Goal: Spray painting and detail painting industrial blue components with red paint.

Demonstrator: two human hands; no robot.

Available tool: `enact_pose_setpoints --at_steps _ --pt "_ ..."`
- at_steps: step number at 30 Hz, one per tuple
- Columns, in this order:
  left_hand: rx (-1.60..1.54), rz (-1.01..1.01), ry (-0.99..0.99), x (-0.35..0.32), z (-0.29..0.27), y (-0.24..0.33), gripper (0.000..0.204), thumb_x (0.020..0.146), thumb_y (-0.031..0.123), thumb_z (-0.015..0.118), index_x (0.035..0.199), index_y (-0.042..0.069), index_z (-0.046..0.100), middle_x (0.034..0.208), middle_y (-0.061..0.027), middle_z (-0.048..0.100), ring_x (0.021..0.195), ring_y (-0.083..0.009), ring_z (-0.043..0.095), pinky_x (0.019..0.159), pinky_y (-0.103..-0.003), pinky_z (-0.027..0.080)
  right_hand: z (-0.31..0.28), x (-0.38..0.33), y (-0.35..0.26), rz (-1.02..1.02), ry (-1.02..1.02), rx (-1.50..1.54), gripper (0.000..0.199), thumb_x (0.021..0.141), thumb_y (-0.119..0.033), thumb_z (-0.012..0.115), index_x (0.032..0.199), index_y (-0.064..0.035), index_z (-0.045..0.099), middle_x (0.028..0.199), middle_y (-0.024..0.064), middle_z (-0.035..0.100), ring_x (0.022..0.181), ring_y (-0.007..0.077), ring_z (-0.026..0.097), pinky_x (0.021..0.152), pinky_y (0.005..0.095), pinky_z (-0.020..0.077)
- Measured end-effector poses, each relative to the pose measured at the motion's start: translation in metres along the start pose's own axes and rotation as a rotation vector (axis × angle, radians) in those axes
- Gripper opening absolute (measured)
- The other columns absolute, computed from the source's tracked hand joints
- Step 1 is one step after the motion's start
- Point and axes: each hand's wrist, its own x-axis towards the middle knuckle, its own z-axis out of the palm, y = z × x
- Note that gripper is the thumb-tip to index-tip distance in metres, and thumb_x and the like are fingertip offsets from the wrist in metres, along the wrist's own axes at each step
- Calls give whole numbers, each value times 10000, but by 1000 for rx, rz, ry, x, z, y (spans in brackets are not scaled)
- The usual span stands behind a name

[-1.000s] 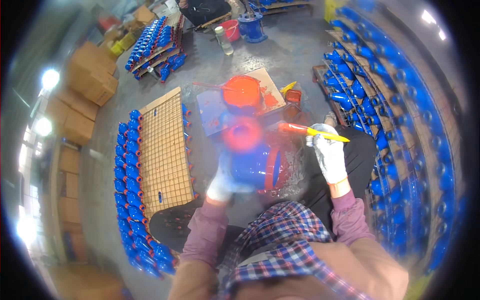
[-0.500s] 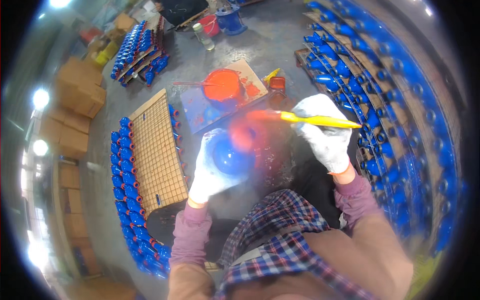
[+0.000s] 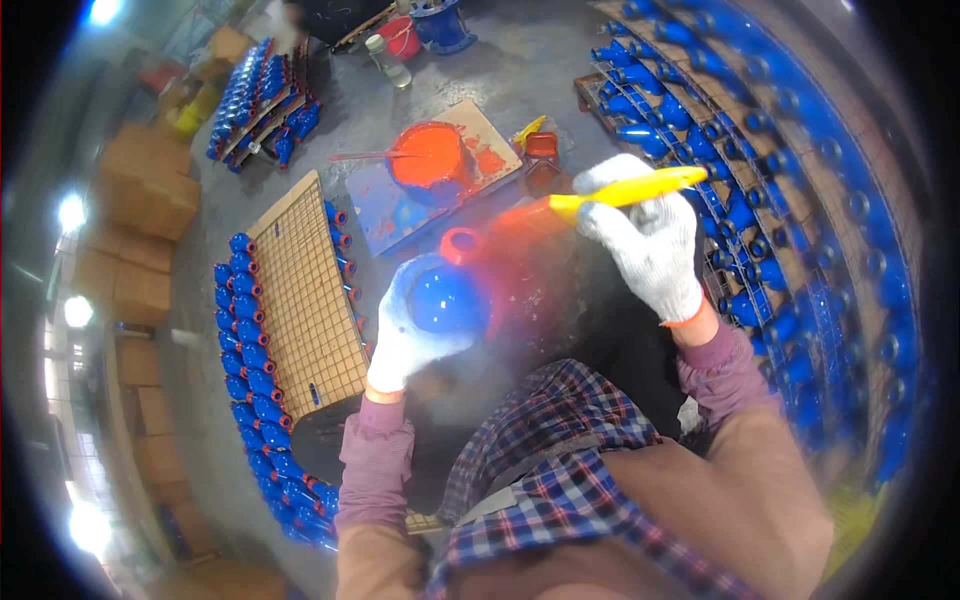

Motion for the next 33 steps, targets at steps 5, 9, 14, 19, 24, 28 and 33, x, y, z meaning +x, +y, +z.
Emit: enact_pose_setpoints --at_steps 5,9,14,19,24,28,33 --pt "-532 -266 -17 -13 2 -14 925 515 175 945 1341 -5 569 1201 -70 658 1068 -189 643 940 -350 550 5 31 -1 -83 -175 -97 243 931 11 703 1169 -10 662 1098 82 701 1042 174 687 922 305 544" --pt "-644 -313 -72 -19 4 -13 890 548 174 932 1340 0 565 1199 -71 657 1065 -183 641 945 -349 541 1 46 -10 -89 -371 -124 246 926 -9 717 1166 -17 661 1102 85 699 1048 182 690 946 319 541" --pt "-488 -267 -137 -13 3 -10 876 524 181 914 1311 -17 585 1198 -80 658 1072 -180 635 953 -349 534 7 61 -11 -348 -505 -231 188 940 -37 704 1125 -25 671 1038 81 697 1026 212 697 943 331 544" --pt "-362 -224 -144 -12 3 -11 872 507 203 902 1293 -22 601 1189 -91 661 1074 -182 631 968 -353 525 6 71 -11 -463 -615 -425 213 902 -100 751 1091 -44 670 1014 104 694 963 273 702 890 352 547" --pt "-379 -241 -164 -12 6 -13 869 518 204 893 1307 -17 600 1189 -95 664 1079 -187 632 983 -356 518 8 70 -7 -643 -578 -581 241 865 -134 779 1071 -69 672 995 115 691 919 330 690 847 377 548" --pt "-408 -256 -174 -11 9 -14 887 523 234 892 1321 -13 595 1190 -90 664 1088 -191 634 994 -356 512 10 62 0 -646 -532 -532 246 852 -118 795 1066 -69 685 1000 111 695 935 315 698 855 370 554" --pt "-610 -330 -141 -18 14 -17 892 573 269 876 1368 -1 574 1221 -80 652 1117 -184 621 1007 -351 501 7 43 12 -469 -304 -258 261 852 -9 788 1095 -26 693 1041 111 700 986 255 707 888 339 556"
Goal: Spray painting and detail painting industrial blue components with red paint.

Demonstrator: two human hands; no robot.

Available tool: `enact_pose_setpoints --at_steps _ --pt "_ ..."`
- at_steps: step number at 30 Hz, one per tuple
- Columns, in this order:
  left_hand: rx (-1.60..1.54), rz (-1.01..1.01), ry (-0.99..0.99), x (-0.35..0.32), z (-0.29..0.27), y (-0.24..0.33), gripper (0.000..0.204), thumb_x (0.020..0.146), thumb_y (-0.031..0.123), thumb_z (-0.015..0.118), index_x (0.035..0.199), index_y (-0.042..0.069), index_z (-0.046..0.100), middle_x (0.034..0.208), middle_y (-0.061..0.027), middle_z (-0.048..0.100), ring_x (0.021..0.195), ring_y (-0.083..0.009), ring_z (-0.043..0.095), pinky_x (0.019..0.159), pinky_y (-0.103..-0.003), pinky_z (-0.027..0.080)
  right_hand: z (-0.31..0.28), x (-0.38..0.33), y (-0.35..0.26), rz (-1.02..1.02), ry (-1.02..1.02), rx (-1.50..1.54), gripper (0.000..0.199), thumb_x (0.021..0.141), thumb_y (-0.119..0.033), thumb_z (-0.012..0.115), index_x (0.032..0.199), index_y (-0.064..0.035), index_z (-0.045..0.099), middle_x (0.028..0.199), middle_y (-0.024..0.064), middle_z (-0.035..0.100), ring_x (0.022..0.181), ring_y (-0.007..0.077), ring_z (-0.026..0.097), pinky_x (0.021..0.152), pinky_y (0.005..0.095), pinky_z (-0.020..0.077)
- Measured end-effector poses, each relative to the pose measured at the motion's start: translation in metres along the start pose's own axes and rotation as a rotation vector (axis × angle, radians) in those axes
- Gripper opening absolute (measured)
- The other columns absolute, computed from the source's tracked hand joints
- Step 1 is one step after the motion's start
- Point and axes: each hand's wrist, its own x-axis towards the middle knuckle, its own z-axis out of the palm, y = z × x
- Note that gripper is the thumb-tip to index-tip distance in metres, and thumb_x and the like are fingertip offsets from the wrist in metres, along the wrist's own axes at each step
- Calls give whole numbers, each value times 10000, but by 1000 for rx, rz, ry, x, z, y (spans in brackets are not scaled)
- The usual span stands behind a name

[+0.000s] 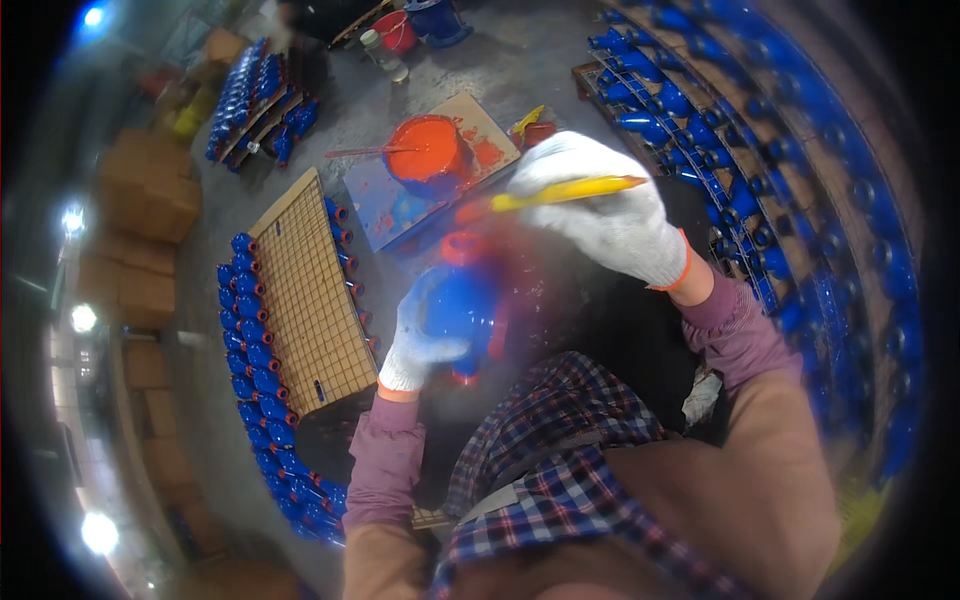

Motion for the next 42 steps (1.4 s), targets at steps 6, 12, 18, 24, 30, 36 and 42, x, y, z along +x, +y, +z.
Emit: enact_pose_setpoints --at_steps 6,12,18,24,30,36,42 --pt "-678 -113 134 5 -11 -4 764 870 370 782 1467 3 478 1353 -177 636 1231 -319 650 1096 -477 525 -3 -25 -7 350 269 130 262 903 76 721 1154 20 670 1124 96 674 1040 166 668 914 289 537" --pt "-823 40 237 48 -54 3 693 992 654 444 1395 99 547 1269 -189 671 974 -383 722 698 -483 651 3 -31 -5 385 337 -25 273 922 64 713 1181 -6 666 1123 58 671 1037 131 652 913 255 522" --pt "-1073 -49 260 70 -84 -10 840 895 750 536 1424 97 509 1203 -245 642 852 -389 673 687 -449 644 26 -37 -2 436 317 -23 281 919 97 693 1174 -16 662 1126 43 651 1012 117 640 895 257 528" --pt "-1097 57 347 77 -77 -10 722 955 701 471 1375 118 535 1156 -205 659 907 -362 667 712 -472 616 46 -30 -8 205 145 -117 275 844 123 736 1089 1 699 1116 96 671 1021 192 664 890 303 536" --pt "-1131 162 350 88 -76 -11 627 976 685 424 1247 140 572 1018 -134 664 828 -308 662 688 -478 592 53 -37 -23 -167 -270 -418 395 743 -77 870 1115 -138 752 1059 107 762 992 320 738 842 418 575" --pt "-1099 120 530 91 -69 -10 597 980 688 408 1220 171 582 1010 -105 667 812 -289 660 681 -482 595 67 -40 -18 -153 -228 -399 422 764 -62 865 1170 -110 761 1063 116 755 938 309 730 809 367 573" --pt "-1130 72 549 84 -61 -7 679 963 716 439 1310 144 558 1087 -139 663 855 -322 667 729 -496 615 59 -32 -21 -129 -200 -418 456 763 -57 846 1203 -106 736 994 100 739 866 294 711 744 363 559"
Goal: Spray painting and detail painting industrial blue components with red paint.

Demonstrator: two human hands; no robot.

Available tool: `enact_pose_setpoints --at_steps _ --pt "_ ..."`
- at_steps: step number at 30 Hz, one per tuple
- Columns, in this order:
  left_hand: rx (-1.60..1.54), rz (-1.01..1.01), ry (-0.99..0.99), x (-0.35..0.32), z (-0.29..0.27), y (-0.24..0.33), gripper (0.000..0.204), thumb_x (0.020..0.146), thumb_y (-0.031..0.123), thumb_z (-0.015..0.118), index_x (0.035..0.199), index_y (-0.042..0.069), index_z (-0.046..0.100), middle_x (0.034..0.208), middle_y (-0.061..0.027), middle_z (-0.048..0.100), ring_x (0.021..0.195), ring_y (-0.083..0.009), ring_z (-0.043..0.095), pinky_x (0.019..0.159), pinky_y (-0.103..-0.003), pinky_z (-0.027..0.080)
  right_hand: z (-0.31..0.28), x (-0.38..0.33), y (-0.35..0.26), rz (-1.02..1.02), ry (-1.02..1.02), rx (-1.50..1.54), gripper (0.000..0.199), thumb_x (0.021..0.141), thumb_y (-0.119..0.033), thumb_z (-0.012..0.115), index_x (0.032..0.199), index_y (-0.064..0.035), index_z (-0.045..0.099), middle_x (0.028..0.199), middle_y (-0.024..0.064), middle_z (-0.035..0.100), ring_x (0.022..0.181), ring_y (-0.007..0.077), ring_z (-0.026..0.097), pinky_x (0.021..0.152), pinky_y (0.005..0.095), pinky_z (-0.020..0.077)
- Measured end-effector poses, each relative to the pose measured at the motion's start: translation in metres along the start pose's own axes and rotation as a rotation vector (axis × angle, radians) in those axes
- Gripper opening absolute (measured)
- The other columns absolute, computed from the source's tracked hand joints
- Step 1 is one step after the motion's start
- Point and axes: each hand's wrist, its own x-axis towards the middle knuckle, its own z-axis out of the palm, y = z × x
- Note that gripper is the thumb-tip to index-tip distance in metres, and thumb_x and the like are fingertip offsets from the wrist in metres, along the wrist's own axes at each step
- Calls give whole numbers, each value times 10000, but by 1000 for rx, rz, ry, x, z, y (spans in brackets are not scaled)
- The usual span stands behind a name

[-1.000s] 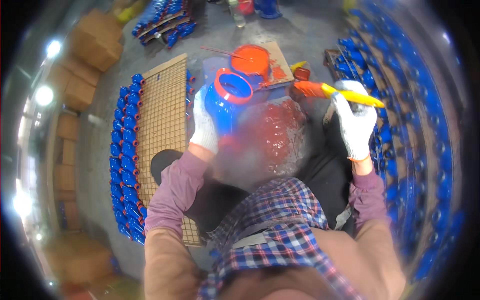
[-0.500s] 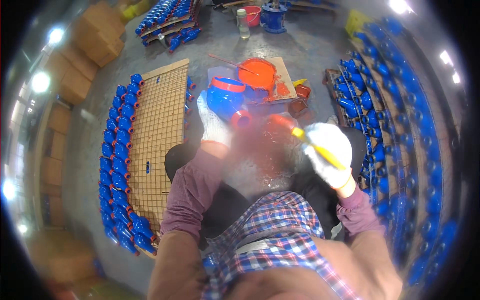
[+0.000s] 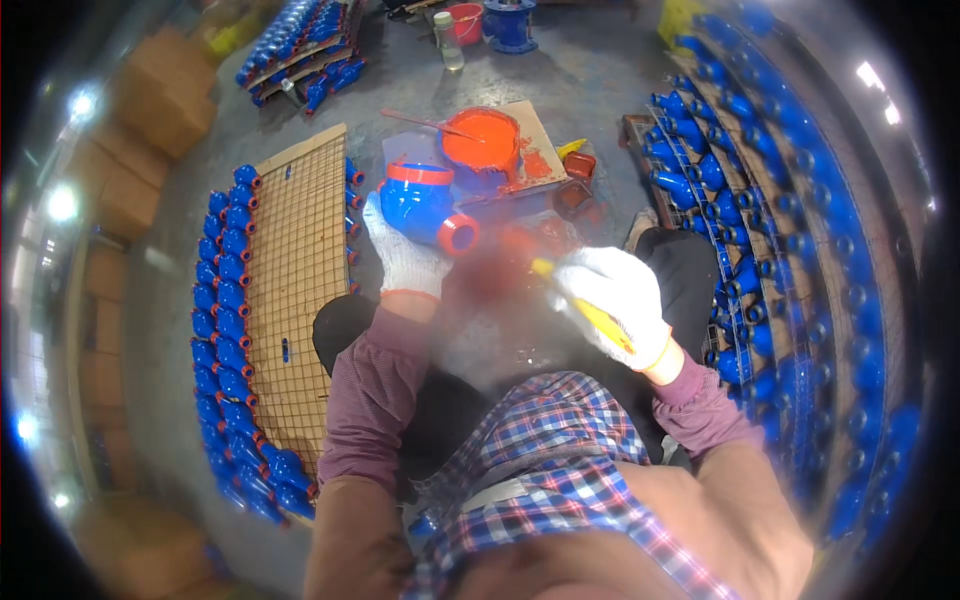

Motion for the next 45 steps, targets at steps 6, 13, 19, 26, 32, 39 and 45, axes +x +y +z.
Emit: enact_pose_setpoints --at_steps 6,13,19,26,32,39,45 --pt "-42 -218 -65 -2 -26 -12 882 894 789 505 1438 96 505 1250 -207 660 1020 -394 688 845 -490 639 21 1 37 151 178 -204 316 847 -165 779 1159 -138 738 878 48 687 768 243 662 647 326 513" --pt "49 -172 -117 3 -28 -31 659 888 611 577 1316 110 551 1194 -149 651 1036 -355 660 903 -520 555 64 -11 66 130 23 -454 369 825 -156 741 1189 -197 692 923 45 629 769 238 632 648 367 496" --pt "175 -107 -101 -4 -13 -24 315 892 337 671 1104 114 605 1023 -60 655 914 -257 653 784 -432 534 102 -18 74 164 -110 -391 208 860 -171 651 1064 -158 690 879 70 653 782 273 661 616 402 520" --pt "1494 881 -397 -14 7 -31 137 886 57 754 983 70 658 898 -13 668 816 -196 651 688 -365 525 91 -31 56 -37 255 -246 141 941 -241 626 1024 -165 709 855 83 662 766 288 662 643 435 526" --pt "181 -273 -208 -11 4 -6 425 976 247 655 1309 -12 598 1243 -181 671 1016 -346 653 1028 -539 498 -48 -175 41 726 227 -431 185 933 -147 686 1109 -151 741 1044 108 741 926 291 734 815 389 589" --pt "377 -167 -188 1 -7 1 444 994 255 611 1331 -32 569 1233 -211 663 1008 -355 657 927 -505 559 -42 -373 -31 1781 -7 -699 806 823 -302 810 1498 -106 417 1211 224 684 1067 411 694 957 470 540" --pt "1448 609 -495 -34 24 -31 177 844 52 670 1006 67 602 907 -44 628 745 -175 611 675 -329 551 -6 -429 0 1979 37 -479 947 824 -492 798 1570 -123 346 1256 241 695 1162 418 672 965 468 521"
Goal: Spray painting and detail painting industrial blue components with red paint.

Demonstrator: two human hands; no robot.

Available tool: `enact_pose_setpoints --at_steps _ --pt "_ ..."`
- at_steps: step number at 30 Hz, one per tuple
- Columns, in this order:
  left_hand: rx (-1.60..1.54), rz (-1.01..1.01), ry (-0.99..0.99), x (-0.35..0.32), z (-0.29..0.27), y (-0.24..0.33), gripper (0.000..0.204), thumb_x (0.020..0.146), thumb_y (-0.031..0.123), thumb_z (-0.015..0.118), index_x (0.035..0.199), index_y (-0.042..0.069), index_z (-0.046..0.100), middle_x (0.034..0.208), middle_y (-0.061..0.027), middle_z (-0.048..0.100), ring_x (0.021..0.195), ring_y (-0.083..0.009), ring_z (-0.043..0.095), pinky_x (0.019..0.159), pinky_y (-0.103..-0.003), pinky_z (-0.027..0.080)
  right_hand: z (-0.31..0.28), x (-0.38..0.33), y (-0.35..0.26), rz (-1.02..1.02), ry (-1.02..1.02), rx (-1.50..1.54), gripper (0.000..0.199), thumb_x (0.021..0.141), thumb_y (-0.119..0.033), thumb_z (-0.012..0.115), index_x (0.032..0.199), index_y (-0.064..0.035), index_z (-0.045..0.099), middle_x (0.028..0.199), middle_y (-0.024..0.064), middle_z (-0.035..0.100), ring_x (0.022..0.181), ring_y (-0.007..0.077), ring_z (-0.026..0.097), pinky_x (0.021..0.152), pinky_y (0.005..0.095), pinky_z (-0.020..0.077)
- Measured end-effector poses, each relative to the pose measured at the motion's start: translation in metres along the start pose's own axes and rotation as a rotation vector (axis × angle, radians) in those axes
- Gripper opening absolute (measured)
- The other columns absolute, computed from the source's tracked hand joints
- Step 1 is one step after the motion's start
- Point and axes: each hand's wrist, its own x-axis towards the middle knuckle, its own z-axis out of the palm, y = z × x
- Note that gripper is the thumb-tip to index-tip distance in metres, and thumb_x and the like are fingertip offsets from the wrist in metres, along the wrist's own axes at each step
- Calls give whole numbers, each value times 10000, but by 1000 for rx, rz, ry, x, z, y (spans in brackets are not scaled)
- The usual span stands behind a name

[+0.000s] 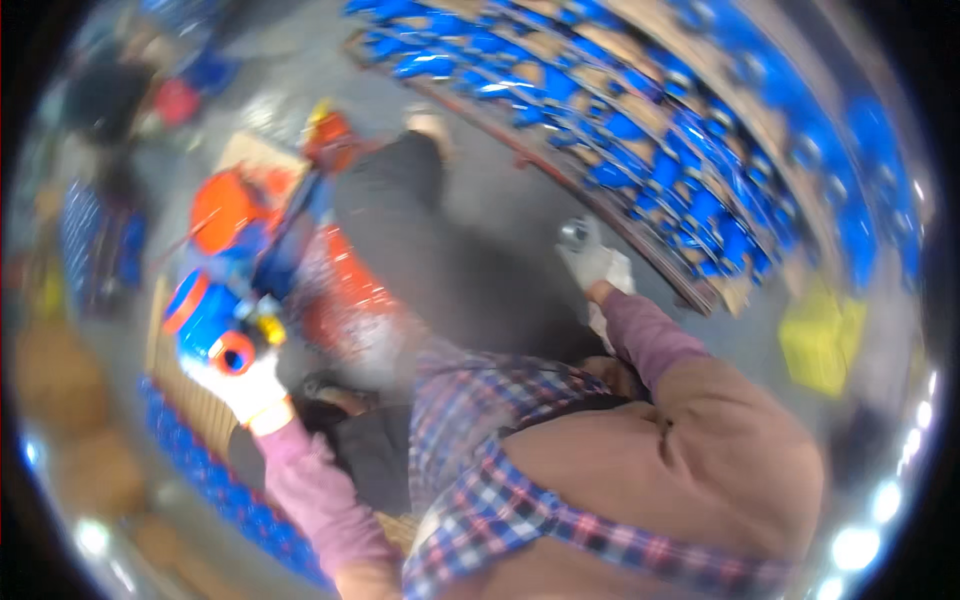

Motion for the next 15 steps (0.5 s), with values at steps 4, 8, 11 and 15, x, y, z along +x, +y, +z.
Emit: enact_pose_setpoints --at_steps 4,8,11,15 --pt "-612 -355 199 0 8 8 289 833 300 648 1054 127 575 890 -43 624 754 -204 617 686 -361 525 21 31 -20 -122 62 418 786 864 -309 818 1498 -115 396 1367 150 625 1267 279 615 1055 372 477" --pt "-1288 -659 245 16 7 -10 782 909 752 445 1259 62 559 972 -140 681 772 -311 657 712 -475 554 2 46 -81 -412 108 348 828 804 -228 869 1499 -89 440 1353 147 630 1235 274 626 1078 400 471" --pt "-1342 -709 361 15 14 -20 833 900 784 441 1311 67 547 1026 -147 683 824 -318 668 743 -488 566 -54 19 -151 -678 179 682 825 814 -115 824 1522 -52 407 1448 141 523 1287 256 549 1094 388 465" --pt "-1345 -675 298 14 11 -32 811 906 787 455 1346 111 530 1122 -153 668 891 -321 673 773 -495 585 -141 -61 -240 -1110 295 759 1022 788 -197 862 1604 -7 275 1556 161 417 1349 268 497 1097 391 474"
